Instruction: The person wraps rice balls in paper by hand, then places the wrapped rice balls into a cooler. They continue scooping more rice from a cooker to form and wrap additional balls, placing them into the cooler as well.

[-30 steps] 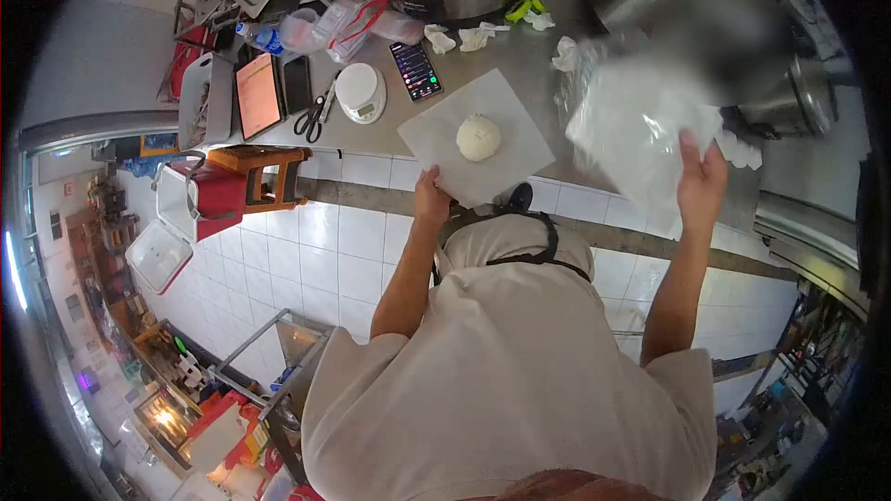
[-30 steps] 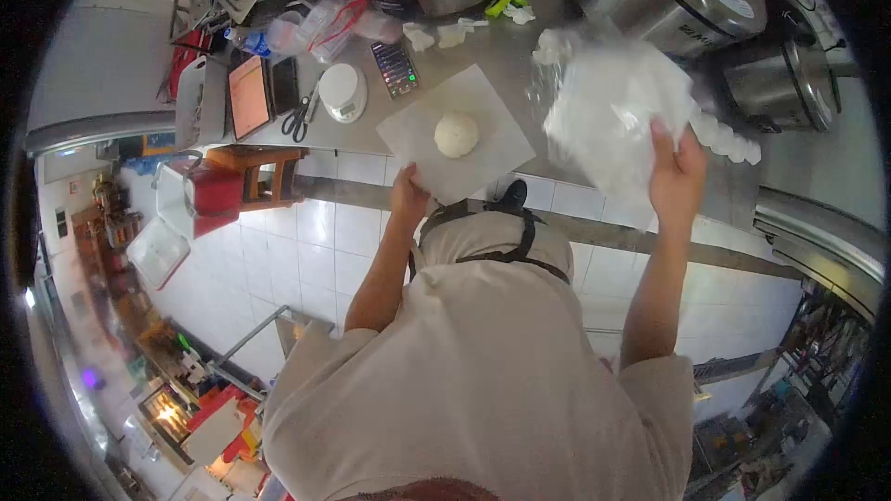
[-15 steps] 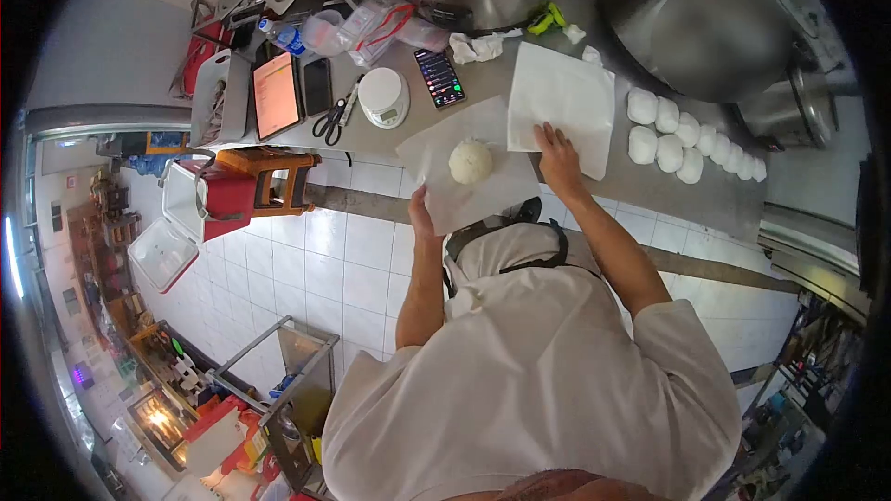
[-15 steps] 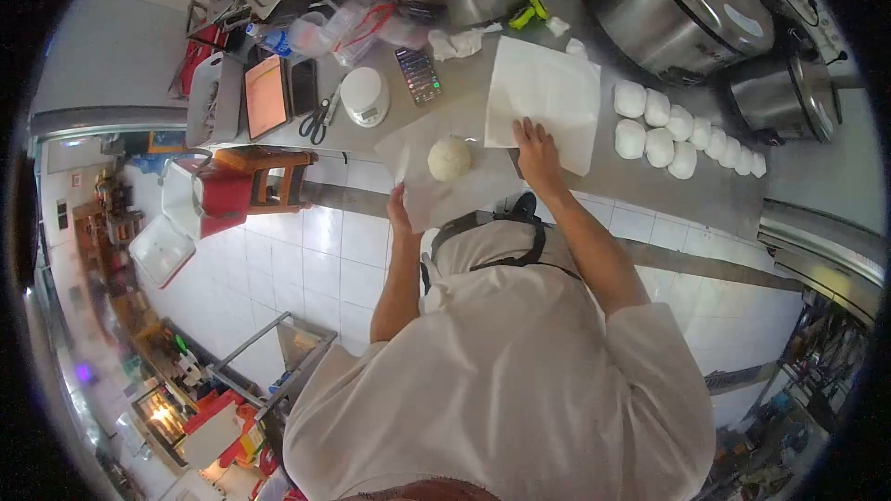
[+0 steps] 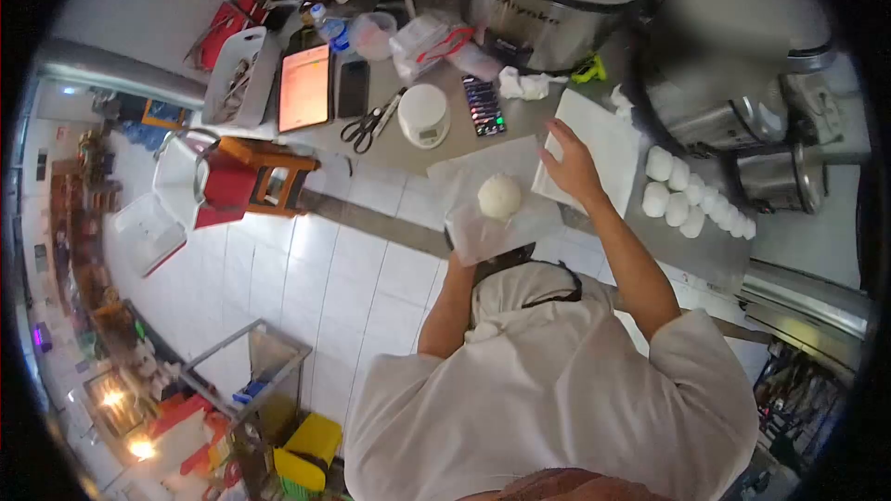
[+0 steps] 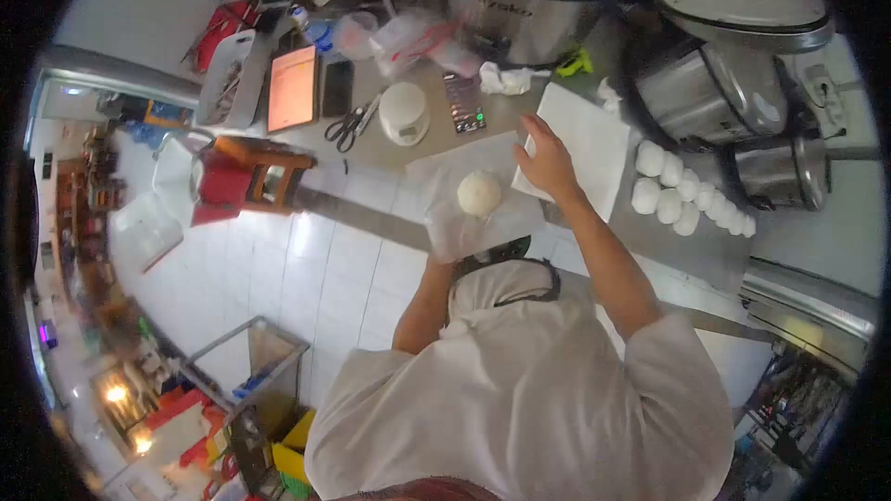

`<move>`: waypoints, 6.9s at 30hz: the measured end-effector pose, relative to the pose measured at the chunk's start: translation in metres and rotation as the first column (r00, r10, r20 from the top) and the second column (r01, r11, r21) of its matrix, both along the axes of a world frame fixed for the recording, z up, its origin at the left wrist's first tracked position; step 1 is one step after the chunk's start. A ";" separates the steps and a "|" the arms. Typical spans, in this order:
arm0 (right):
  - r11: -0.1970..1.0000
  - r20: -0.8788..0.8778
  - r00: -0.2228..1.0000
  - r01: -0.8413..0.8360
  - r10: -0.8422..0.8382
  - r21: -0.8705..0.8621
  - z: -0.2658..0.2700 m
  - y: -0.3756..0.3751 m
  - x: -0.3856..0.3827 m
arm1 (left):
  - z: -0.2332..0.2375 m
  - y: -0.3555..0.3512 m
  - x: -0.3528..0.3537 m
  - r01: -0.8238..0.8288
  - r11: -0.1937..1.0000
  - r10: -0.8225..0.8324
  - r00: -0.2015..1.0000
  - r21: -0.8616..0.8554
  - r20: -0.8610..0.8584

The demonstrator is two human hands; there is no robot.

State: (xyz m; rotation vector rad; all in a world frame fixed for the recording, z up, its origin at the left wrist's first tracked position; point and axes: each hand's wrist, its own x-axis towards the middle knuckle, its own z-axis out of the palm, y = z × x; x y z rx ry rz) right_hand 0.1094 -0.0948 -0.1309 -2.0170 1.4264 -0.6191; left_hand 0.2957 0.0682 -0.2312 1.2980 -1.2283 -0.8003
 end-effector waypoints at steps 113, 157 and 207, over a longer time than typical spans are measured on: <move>0.820 -0.162 0.813 0.512 -0.559 -0.255 -0.058 0.053 -0.122 | 0.103 -0.104 0.118 -0.201 0.854 0.378 0.873 0.479 -0.309; 0.932 -0.502 0.855 -0.066 -0.131 -0.356 0.222 -0.252 0.007 | 0.052 -0.141 -0.085 0.514 0.804 -0.520 0.368 0.298 0.770; 0.821 -0.210 0.805 0.490 -0.555 -0.293 -0.020 0.099 -0.151 | 0.040 -0.166 -0.116 0.703 0.697 -0.568 0.421 0.141 0.707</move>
